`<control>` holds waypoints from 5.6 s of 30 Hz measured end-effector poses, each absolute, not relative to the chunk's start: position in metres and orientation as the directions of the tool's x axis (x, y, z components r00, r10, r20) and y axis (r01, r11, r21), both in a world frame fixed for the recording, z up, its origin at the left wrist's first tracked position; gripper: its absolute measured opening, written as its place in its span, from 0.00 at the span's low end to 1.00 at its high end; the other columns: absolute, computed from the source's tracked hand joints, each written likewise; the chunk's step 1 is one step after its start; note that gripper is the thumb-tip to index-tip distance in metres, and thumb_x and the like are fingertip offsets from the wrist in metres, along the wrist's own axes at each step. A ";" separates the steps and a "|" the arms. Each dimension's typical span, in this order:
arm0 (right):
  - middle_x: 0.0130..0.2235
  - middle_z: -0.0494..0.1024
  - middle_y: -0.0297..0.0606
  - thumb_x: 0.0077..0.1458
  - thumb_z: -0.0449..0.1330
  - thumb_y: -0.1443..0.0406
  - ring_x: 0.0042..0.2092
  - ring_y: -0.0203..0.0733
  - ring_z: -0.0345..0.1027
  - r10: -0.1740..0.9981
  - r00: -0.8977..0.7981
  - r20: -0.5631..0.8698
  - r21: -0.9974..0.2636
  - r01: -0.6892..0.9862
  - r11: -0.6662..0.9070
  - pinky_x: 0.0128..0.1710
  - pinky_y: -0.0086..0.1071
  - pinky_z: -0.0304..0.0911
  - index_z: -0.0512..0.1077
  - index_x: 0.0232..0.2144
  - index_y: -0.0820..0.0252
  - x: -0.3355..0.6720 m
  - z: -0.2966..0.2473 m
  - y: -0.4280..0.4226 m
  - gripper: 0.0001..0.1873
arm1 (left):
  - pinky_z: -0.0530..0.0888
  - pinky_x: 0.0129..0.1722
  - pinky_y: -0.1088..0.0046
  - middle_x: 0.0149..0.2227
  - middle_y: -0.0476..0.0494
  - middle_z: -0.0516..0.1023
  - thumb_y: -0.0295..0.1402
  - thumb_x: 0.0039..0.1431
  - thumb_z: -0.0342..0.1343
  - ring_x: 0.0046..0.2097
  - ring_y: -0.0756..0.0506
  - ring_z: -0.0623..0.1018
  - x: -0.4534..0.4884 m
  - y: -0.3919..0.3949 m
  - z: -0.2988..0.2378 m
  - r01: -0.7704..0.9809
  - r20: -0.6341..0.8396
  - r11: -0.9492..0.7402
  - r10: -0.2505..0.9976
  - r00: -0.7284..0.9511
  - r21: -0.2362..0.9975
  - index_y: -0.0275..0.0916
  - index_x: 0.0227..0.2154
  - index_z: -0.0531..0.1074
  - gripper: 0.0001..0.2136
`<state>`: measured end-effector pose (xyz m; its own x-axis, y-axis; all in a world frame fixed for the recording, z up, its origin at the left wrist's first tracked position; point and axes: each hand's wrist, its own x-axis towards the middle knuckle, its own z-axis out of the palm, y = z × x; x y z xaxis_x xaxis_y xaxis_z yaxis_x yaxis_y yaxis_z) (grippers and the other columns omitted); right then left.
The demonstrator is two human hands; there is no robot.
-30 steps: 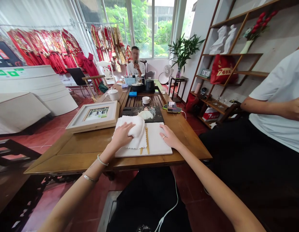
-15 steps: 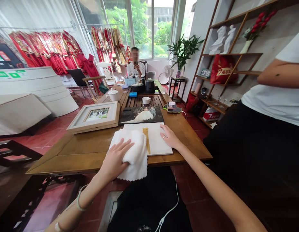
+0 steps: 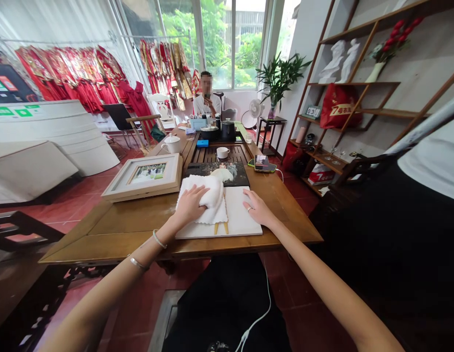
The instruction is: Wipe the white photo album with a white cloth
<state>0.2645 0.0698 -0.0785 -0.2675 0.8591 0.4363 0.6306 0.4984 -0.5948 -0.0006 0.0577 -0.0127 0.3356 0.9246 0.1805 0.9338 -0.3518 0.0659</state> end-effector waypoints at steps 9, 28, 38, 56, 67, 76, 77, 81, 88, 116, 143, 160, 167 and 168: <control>0.53 0.70 0.45 0.57 0.51 0.64 0.58 0.50 0.62 0.860 -0.271 0.432 -0.596 0.630 0.498 0.60 0.50 0.55 0.61 0.54 0.55 0.264 -0.078 0.071 0.21 | 0.56 0.62 0.51 0.63 0.45 0.60 0.28 0.50 0.51 0.65 0.35 0.55 0.007 0.035 -0.013 0.898 0.123 -0.413 0.910 0.397 0.156 0.41 0.61 0.58 0.31; 0.53 0.69 0.47 0.57 0.51 0.63 0.57 0.50 0.63 0.855 -0.277 0.438 -0.589 0.630 0.506 0.59 0.50 0.57 0.61 0.55 0.57 0.265 -0.078 0.070 0.22 | 0.58 0.60 0.47 0.64 0.43 0.59 0.32 0.53 0.54 0.64 0.32 0.56 0.036 0.018 -0.009 0.881 0.116 -0.461 0.886 0.450 0.104 0.41 0.61 0.58 0.30; 0.54 0.69 0.47 0.57 0.51 0.63 0.58 0.51 0.62 0.859 -0.280 0.427 -0.609 0.614 0.503 0.60 0.50 0.55 0.61 0.56 0.58 0.264 -0.074 0.070 0.23 | 0.60 0.57 0.45 0.60 0.41 0.63 0.29 0.53 0.53 0.61 0.33 0.59 0.058 0.070 -0.011 0.878 0.157 -0.478 0.868 0.471 0.008 0.40 0.56 0.63 0.25; 0.53 0.72 0.46 0.56 0.50 0.65 0.56 0.49 0.65 0.840 -0.264 0.473 -0.633 0.561 0.533 0.57 0.49 0.59 0.64 0.53 0.56 0.270 -0.088 0.077 0.21 | 0.56 0.61 0.47 0.61 0.44 0.63 0.31 0.50 0.57 0.64 0.33 0.55 0.051 -0.041 0.002 0.748 0.070 -0.660 0.752 0.656 0.073 0.41 0.56 0.62 0.28; 0.59 0.67 0.45 0.53 0.50 0.68 0.59 0.50 0.61 0.849 -0.242 0.469 -0.594 0.625 0.506 0.59 0.50 0.57 0.57 0.60 0.55 0.269 -0.085 0.075 0.30 | 0.65 0.54 0.54 0.55 0.42 0.70 0.22 0.52 0.52 0.58 0.38 0.64 0.061 0.052 0.003 0.804 0.101 -0.595 0.799 0.593 -0.014 0.41 0.53 0.67 0.23; 0.63 0.62 0.43 0.53 0.50 0.69 0.63 0.50 0.57 0.870 -0.224 0.438 -0.603 0.644 0.470 0.62 0.51 0.53 0.50 0.64 0.55 0.267 -0.083 0.073 0.36 | 0.63 0.56 0.55 0.57 0.43 0.68 0.21 0.51 0.50 0.59 0.39 0.62 0.067 0.074 -0.002 0.773 0.099 -0.635 0.767 0.633 -0.025 0.41 0.54 0.65 0.25; 0.63 0.61 0.44 0.52 0.50 0.69 0.62 0.50 0.57 0.872 -0.229 0.432 -0.606 0.642 0.469 0.61 0.51 0.53 0.50 0.64 0.56 0.268 -0.082 0.073 0.36 | 0.63 0.55 0.54 0.56 0.43 0.69 0.21 0.51 0.50 0.59 0.38 0.63 0.068 0.069 -0.002 0.778 0.099 -0.627 0.773 0.627 -0.030 0.41 0.53 0.66 0.24; 0.63 0.61 0.47 0.48 0.52 0.70 0.62 0.51 0.58 0.881 -0.244 0.406 -0.622 0.632 0.462 0.60 0.51 0.55 0.49 0.64 0.58 0.271 -0.083 0.073 0.40 | 0.65 0.52 0.54 0.50 0.40 0.72 0.22 0.53 0.49 0.55 0.36 0.65 0.071 0.034 0.001 0.780 0.127 -0.623 0.771 0.624 -0.051 0.37 0.47 0.69 0.18; 0.58 0.69 0.47 0.53 0.54 0.64 0.58 0.50 0.64 0.870 -0.244 0.430 -0.661 0.571 0.487 0.58 0.49 0.58 0.54 0.62 0.55 0.272 -0.087 0.075 0.33 | 0.63 0.56 0.53 0.56 0.39 0.68 0.26 0.50 0.54 0.60 0.33 0.60 0.061 -0.035 0.007 0.722 0.066 -0.691 0.722 0.689 0.016 0.37 0.52 0.66 0.23; 0.56 0.71 0.46 0.55 0.51 0.66 0.58 0.47 0.63 0.872 -0.226 0.435 -0.625 0.621 0.473 0.60 0.50 0.54 0.55 0.60 0.55 0.267 -0.084 0.074 0.30 | 0.60 0.60 0.54 0.64 0.41 0.57 0.31 0.55 0.54 0.65 0.35 0.56 -0.009 0.062 -0.012 0.954 0.159 -0.300 0.942 0.295 0.013 0.41 0.61 0.57 0.29; 0.56 0.71 0.49 0.55 0.51 0.66 0.58 0.49 0.64 0.878 -0.222 0.424 -0.615 0.641 0.459 0.59 0.51 0.55 0.56 0.60 0.58 0.265 -0.078 0.069 0.29 | 0.60 0.61 0.55 0.64 0.40 0.57 0.28 0.52 0.54 0.65 0.34 0.56 -0.014 0.026 -0.008 0.940 0.093 -0.340 0.937 0.336 0.030 0.40 0.62 0.58 0.32; 0.56 0.70 0.49 0.55 0.51 0.66 0.59 0.48 0.63 0.886 -0.220 0.408 -0.631 0.633 0.448 0.60 0.50 0.54 0.56 0.60 0.59 0.265 -0.079 0.070 0.29 | 0.62 0.58 0.54 0.63 0.38 0.59 0.29 0.53 0.55 0.64 0.33 0.57 -0.006 0.045 -0.011 0.954 0.128 -0.300 0.947 0.295 0.020 0.38 0.61 0.59 0.30; 0.56 0.70 0.49 0.55 0.51 0.66 0.59 0.49 0.63 0.886 -0.224 0.405 -0.625 0.640 0.448 0.60 0.50 0.54 0.55 0.59 0.59 0.265 -0.077 0.070 0.29 | 0.59 0.60 0.52 0.64 0.38 0.57 0.28 0.51 0.57 0.65 0.33 0.54 -0.004 -0.019 -0.006 0.951 0.059 -0.305 0.952 0.302 0.051 0.40 0.61 0.58 0.32; 0.56 0.70 0.49 0.55 0.51 0.66 0.59 0.49 0.63 0.885 -0.225 0.407 -0.622 0.641 0.449 0.61 0.50 0.54 0.55 0.59 0.59 0.265 -0.077 0.070 0.29 | 0.58 0.60 0.52 0.64 0.38 0.57 0.28 0.51 0.58 0.65 0.33 0.54 -0.005 -0.025 -0.005 0.949 0.056 -0.310 0.950 0.307 0.056 0.40 0.61 0.58 0.33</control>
<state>0.2650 0.0696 -0.0775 -0.2253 0.8854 0.4067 0.6414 0.4490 -0.6221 -0.0047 -0.0248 -0.0052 0.3070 0.9500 0.0565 0.9491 -0.3101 0.0561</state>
